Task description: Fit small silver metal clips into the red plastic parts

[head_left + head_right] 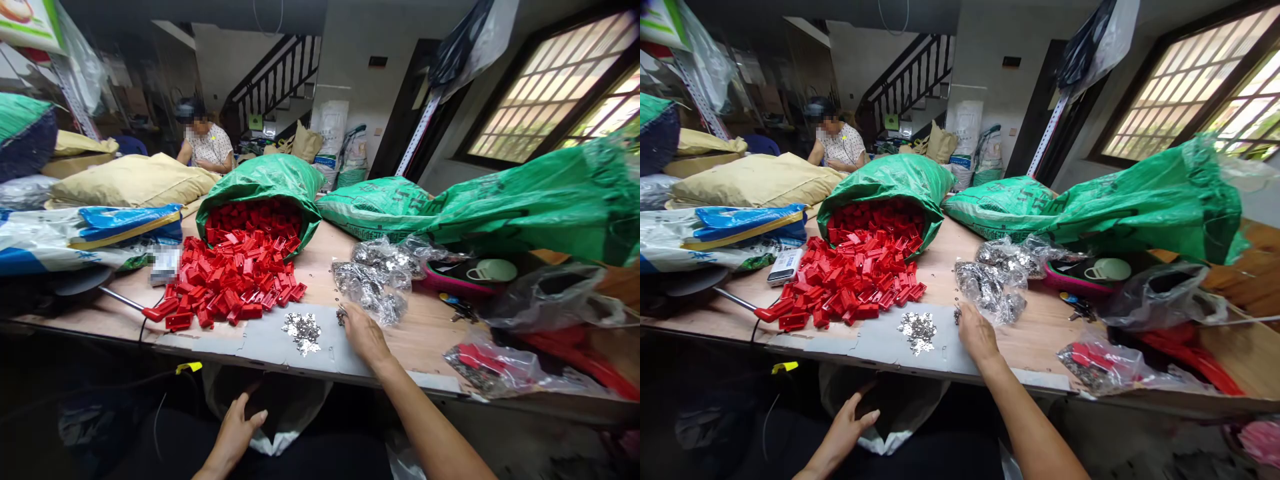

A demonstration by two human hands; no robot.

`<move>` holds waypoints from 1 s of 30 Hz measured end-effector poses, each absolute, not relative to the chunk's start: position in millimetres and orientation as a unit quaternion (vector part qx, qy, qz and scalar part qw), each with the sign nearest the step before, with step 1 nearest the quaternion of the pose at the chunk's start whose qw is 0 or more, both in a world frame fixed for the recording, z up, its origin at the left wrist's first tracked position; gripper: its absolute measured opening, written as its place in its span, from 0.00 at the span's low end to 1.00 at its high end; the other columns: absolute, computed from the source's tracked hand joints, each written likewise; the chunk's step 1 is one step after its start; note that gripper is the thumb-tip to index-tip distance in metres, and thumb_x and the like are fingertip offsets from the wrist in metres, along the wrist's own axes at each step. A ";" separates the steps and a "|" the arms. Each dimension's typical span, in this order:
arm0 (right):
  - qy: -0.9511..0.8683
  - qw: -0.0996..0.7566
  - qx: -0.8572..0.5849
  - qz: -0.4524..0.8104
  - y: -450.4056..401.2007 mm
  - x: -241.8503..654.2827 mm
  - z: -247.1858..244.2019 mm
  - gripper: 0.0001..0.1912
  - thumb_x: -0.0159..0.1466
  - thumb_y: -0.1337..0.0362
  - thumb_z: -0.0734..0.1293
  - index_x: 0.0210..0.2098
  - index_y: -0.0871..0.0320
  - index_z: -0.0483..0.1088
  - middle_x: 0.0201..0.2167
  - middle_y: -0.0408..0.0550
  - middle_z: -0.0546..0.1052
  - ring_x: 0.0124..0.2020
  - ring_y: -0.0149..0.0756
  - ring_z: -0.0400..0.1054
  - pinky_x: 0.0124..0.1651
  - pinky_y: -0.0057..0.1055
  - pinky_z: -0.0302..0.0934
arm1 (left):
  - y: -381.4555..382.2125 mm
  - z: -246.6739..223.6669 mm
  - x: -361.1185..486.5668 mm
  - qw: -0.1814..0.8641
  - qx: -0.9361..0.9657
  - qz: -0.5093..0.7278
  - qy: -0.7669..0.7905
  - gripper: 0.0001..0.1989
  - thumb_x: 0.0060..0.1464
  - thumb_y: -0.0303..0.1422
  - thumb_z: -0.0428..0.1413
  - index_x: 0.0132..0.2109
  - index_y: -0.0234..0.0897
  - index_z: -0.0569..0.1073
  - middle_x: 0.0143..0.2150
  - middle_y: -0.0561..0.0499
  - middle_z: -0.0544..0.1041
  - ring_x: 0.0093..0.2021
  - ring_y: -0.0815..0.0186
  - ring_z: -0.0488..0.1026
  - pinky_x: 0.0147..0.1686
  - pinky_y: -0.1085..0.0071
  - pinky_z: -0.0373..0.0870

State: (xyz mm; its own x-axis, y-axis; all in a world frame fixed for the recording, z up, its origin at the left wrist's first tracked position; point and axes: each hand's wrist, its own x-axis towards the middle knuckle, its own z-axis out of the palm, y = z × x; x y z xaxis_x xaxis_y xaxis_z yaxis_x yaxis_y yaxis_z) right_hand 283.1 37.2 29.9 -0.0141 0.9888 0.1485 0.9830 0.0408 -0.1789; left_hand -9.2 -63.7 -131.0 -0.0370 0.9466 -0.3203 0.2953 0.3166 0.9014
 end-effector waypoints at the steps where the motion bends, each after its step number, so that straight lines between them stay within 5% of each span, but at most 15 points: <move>1: -0.714 0.112 -0.691 0.015 41.7 284.5 32.0 0.20 0.63 0.75 0.57 0.53 0.60 0.66 0.49 0.56 0.73 0.49 0.39 0.68 0.51 0.32 0.59 | -64.3 -133.0 -10.6 0.497 0.482 0.328 0.643 0.26 0.40 0.35 0.61 0.50 0.38 0.73 0.52 0.43 0.74 0.58 0.52 0.66 0.58 0.61 0.58; 10: -0.731 0.059 -0.678 0.046 60.2 295.7 43.4 0.12 0.60 0.73 0.59 0.37 0.58 0.73 0.39 0.51 0.75 0.40 0.37 0.69 0.39 0.28 0.56 | -69.4 -151.5 -14.6 0.533 0.444 0.332 0.639 0.30 0.39 0.38 0.62 0.53 0.36 0.71 0.50 0.42 0.76 0.50 0.53 0.72 0.50 0.63 0.67; 24: -0.749 0.091 -0.653 0.062 43.3 308.2 39.0 0.10 0.61 0.70 0.62 0.41 0.56 0.70 0.41 0.46 0.73 0.43 0.34 0.67 0.44 0.26 0.56 | -72.5 -153.7 -12.3 0.539 0.426 0.324 0.650 0.34 0.37 0.43 0.63 0.54 0.35 0.71 0.44 0.45 0.79 0.31 0.61 0.74 0.37 0.64 0.70; 30: -0.747 0.093 -0.656 0.055 42.7 308.0 37.8 0.12 0.62 0.69 0.62 0.44 0.56 0.69 0.44 0.47 0.72 0.44 0.36 0.67 0.45 0.28 0.56 | -72.8 -158.5 -14.3 0.533 0.432 0.319 0.654 0.35 0.38 0.44 0.62 0.54 0.35 0.70 0.43 0.45 0.79 0.32 0.61 0.74 0.38 0.66 0.70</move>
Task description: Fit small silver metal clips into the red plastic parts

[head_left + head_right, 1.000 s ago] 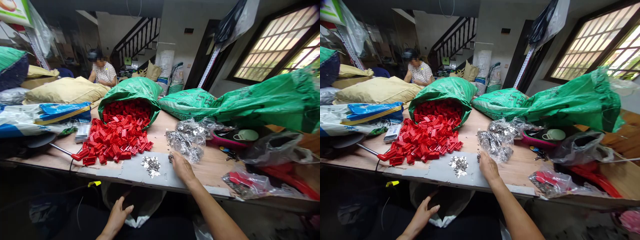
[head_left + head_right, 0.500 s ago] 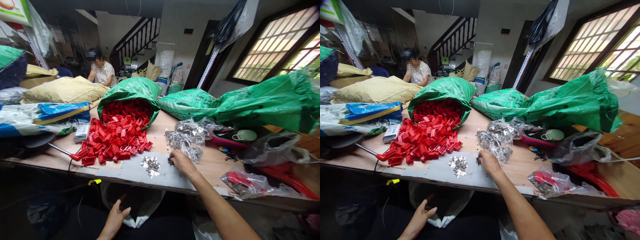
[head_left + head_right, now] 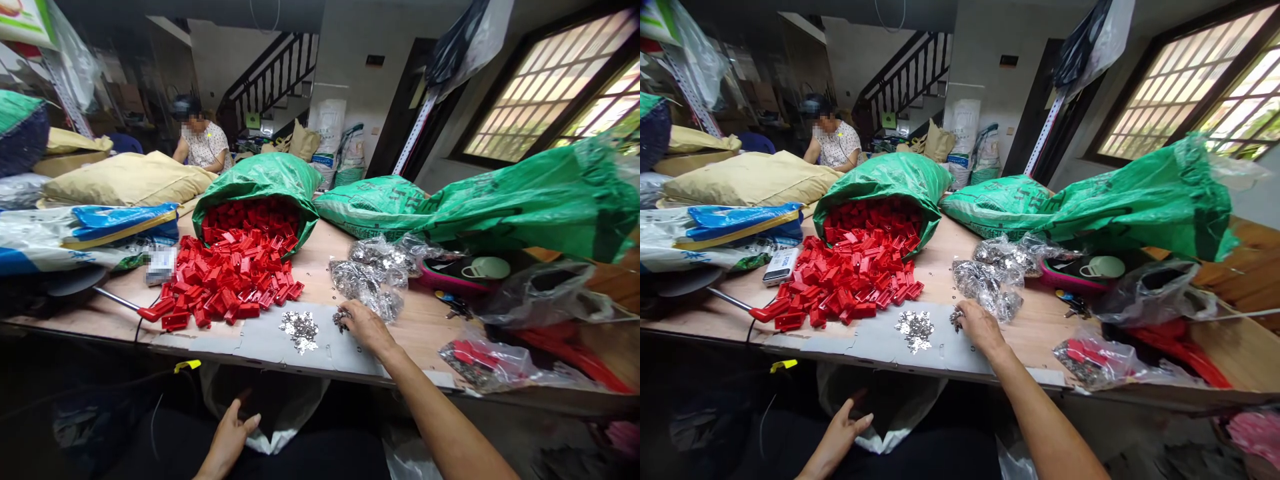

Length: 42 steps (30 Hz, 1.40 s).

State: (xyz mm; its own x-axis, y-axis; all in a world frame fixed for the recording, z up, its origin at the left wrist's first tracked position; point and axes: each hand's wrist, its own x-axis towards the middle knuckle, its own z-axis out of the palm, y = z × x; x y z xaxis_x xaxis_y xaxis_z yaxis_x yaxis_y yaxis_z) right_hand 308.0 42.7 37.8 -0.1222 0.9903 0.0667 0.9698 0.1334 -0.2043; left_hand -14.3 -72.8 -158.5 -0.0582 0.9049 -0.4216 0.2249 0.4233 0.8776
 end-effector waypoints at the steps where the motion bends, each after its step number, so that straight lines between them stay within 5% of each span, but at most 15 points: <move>1: -0.746 0.092 -0.657 0.054 42.4 307.8 37.8 0.11 0.62 0.69 0.62 0.43 0.56 0.69 0.42 0.47 0.72 0.43 0.36 0.67 0.44 0.28 0.56 | -72.8 -158.9 -14.6 0.535 0.434 0.317 0.651 0.35 0.38 0.44 0.62 0.54 0.35 0.70 0.43 0.45 0.79 0.31 0.61 0.74 0.37 0.66 0.70; 27: -0.745 0.085 -0.661 0.020 48.3 303.4 33.3 0.08 0.65 0.65 0.60 0.35 0.56 0.71 0.35 0.46 0.75 0.38 0.34 0.68 0.38 0.26 0.55 | -74.6 -158.4 -13.9 0.537 0.431 0.323 0.649 0.36 0.37 0.46 0.62 0.55 0.35 0.70 0.31 0.51 0.77 0.25 0.65 0.70 0.31 0.68 0.68; 36: -0.730 0.108 -0.674 0.011 46.6 305.3 28.1 0.08 0.65 0.65 0.59 0.35 0.57 0.69 0.35 0.47 0.74 0.37 0.35 0.68 0.37 0.27 0.54 | -74.1 -149.3 -12.2 0.542 0.430 0.341 0.636 0.34 0.37 0.45 0.62 0.52 0.34 0.72 0.38 0.47 0.78 0.26 0.65 0.71 0.34 0.67 0.69; 42: -0.721 0.139 -0.678 0.035 47.0 308.8 31.6 0.08 0.65 0.64 0.59 0.33 0.56 0.68 0.34 0.47 0.74 0.37 0.35 0.67 0.38 0.27 0.53 | -72.7 -123.1 -5.0 0.557 0.447 0.349 0.607 0.24 0.35 0.46 0.64 0.39 0.35 0.77 0.31 0.49 0.78 0.28 0.63 0.73 0.32 0.69 0.69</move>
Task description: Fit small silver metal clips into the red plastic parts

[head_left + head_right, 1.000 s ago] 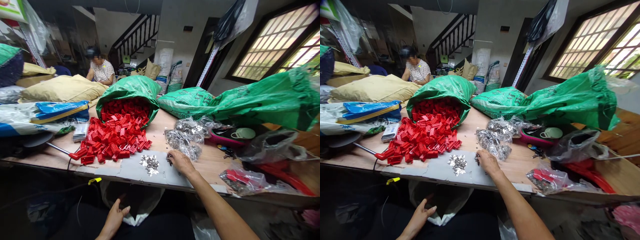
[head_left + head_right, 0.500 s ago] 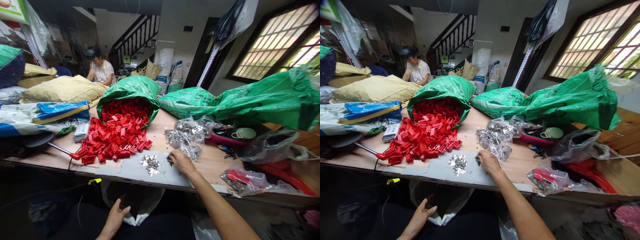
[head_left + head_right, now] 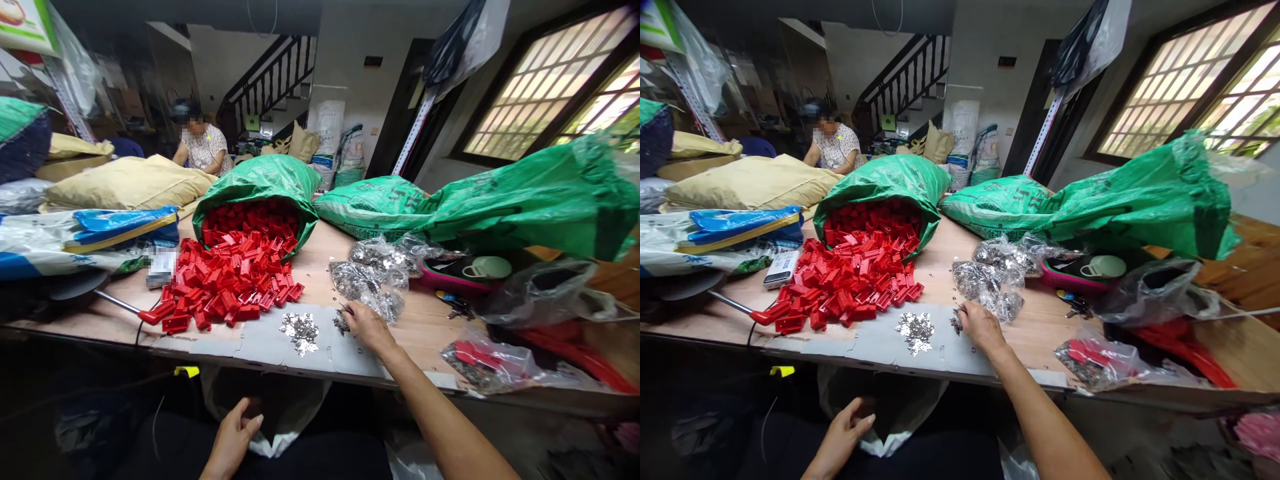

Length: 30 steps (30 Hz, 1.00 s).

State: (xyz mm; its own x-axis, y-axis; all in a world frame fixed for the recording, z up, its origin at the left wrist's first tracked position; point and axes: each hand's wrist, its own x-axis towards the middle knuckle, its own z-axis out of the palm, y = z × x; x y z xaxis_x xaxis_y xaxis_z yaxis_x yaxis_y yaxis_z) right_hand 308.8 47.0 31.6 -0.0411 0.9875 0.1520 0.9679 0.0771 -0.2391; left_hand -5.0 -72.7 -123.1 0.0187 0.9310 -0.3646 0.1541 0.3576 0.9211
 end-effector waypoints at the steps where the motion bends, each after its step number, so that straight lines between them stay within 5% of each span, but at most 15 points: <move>1: -0.720 0.143 -0.678 0.041 45.9 308.6 32.6 0.08 0.65 0.63 0.59 0.33 0.56 0.68 0.34 0.47 0.74 0.37 0.35 0.67 0.37 0.27 0.53 | -72.1 -114.9 -1.9 0.578 0.455 0.350 0.579 0.21 0.37 0.45 0.64 0.35 0.35 0.77 0.29 0.50 0.77 0.28 0.64 0.73 0.31 0.70 0.68; 6: -0.718 0.164 -0.672 0.085 32.8 304.3 33.1 0.09 0.64 0.62 0.59 0.32 0.56 0.68 0.31 0.46 0.76 0.34 0.35 0.68 0.35 0.27 0.54 | -63.8 -60.7 27.1 0.708 0.425 0.344 0.447 0.20 0.41 0.45 0.62 0.36 0.34 0.74 0.26 0.50 0.75 0.21 0.68 0.73 0.17 0.77 0.59; 13: -0.709 0.201 -0.664 0.128 13.5 294.4 24.7 0.12 0.65 0.59 0.56 0.33 0.56 0.68 0.30 0.45 0.76 0.33 0.36 0.69 0.34 0.27 0.58 | -27.6 1.8 99.7 0.717 0.410 0.421 0.374 0.20 0.45 0.37 0.61 0.44 0.33 0.70 0.29 0.52 0.74 0.23 0.69 0.74 0.16 0.79 0.63; 22: -0.717 0.267 -0.638 0.090 0.1 283.3 19.4 0.09 0.64 0.64 0.56 0.34 0.56 0.66 0.32 0.48 0.74 0.35 0.38 0.69 0.37 0.31 0.60 | 21.6 4.1 156.8 0.703 0.384 0.443 0.404 0.17 0.42 0.38 0.63 0.32 0.38 0.63 0.19 0.58 0.72 0.14 0.69 0.71 0.14 0.76 0.65; 30: -0.735 0.258 -0.626 -0.038 -0.9 284.3 2.6 0.09 0.66 0.67 0.55 0.38 0.58 0.65 0.34 0.50 0.72 0.35 0.39 0.69 0.35 0.30 0.60 | 24.1 7.1 160.6 0.726 0.335 0.445 0.402 0.16 0.41 0.36 0.64 0.28 0.37 0.64 0.20 0.53 0.76 0.18 0.67 0.74 0.22 0.71 0.72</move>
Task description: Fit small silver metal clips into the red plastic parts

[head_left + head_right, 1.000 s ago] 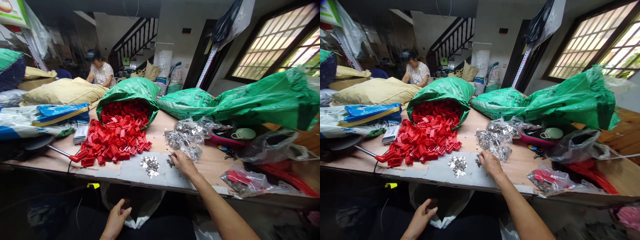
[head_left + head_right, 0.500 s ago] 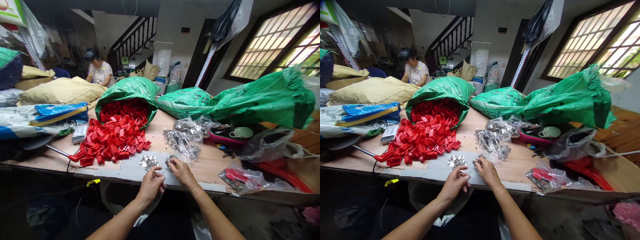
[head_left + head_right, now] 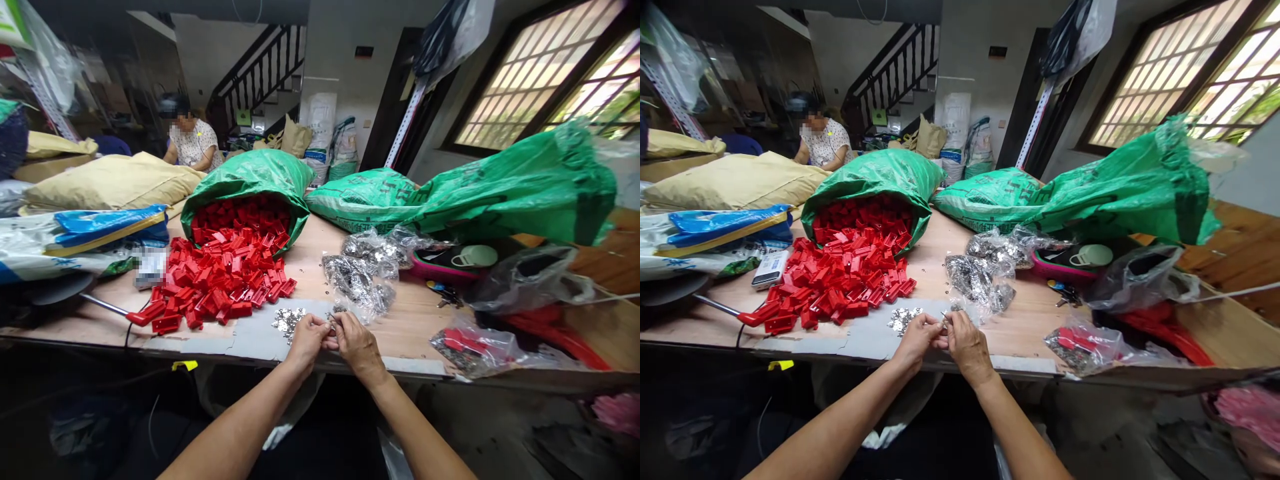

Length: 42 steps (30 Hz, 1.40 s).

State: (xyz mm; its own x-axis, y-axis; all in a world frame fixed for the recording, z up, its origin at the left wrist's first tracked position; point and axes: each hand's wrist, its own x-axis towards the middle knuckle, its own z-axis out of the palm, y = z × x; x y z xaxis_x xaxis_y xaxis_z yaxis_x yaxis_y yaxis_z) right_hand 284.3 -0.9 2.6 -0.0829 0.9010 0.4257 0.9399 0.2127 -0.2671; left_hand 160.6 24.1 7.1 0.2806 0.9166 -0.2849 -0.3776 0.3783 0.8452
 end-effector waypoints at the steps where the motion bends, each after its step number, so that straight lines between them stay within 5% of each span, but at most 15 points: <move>1: -0.733 0.267 -0.624 -0.046 -0.8 284.2 0.7 0.09 0.67 0.67 0.54 0.38 0.58 0.65 0.34 0.50 0.72 0.35 0.39 0.69 0.35 0.30 0.60 | 23.1 7.2 160.3 0.728 0.331 0.448 0.401 0.16 0.40 0.36 0.64 0.28 0.36 0.64 0.20 0.52 0.76 0.19 0.66 0.75 0.23 0.71 0.72; 23: -0.722 0.348 -0.596 -0.044 4.1 280.6 -14.4 0.10 0.68 0.66 0.51 0.38 0.57 0.62 0.31 0.51 0.73 0.33 0.39 0.70 0.35 0.33 0.64 | 18.5 6.7 159.8 0.717 0.324 0.493 0.371 0.17 0.37 0.36 0.65 0.30 0.34 0.67 0.19 0.55 0.75 0.19 0.68 0.75 0.21 0.74 0.71; 42: -0.752 0.398 -0.522 0.061 -3.6 285.5 11.7 0.05 0.64 0.69 0.59 0.38 0.56 0.65 0.36 0.50 0.73 0.37 0.37 0.69 0.40 0.33 0.64 | 19.0 2.6 154.2 0.669 0.380 0.519 0.373 0.11 0.43 0.34 0.63 0.33 0.34 0.70 0.24 0.52 0.78 0.21 0.68 0.76 0.26 0.74 0.72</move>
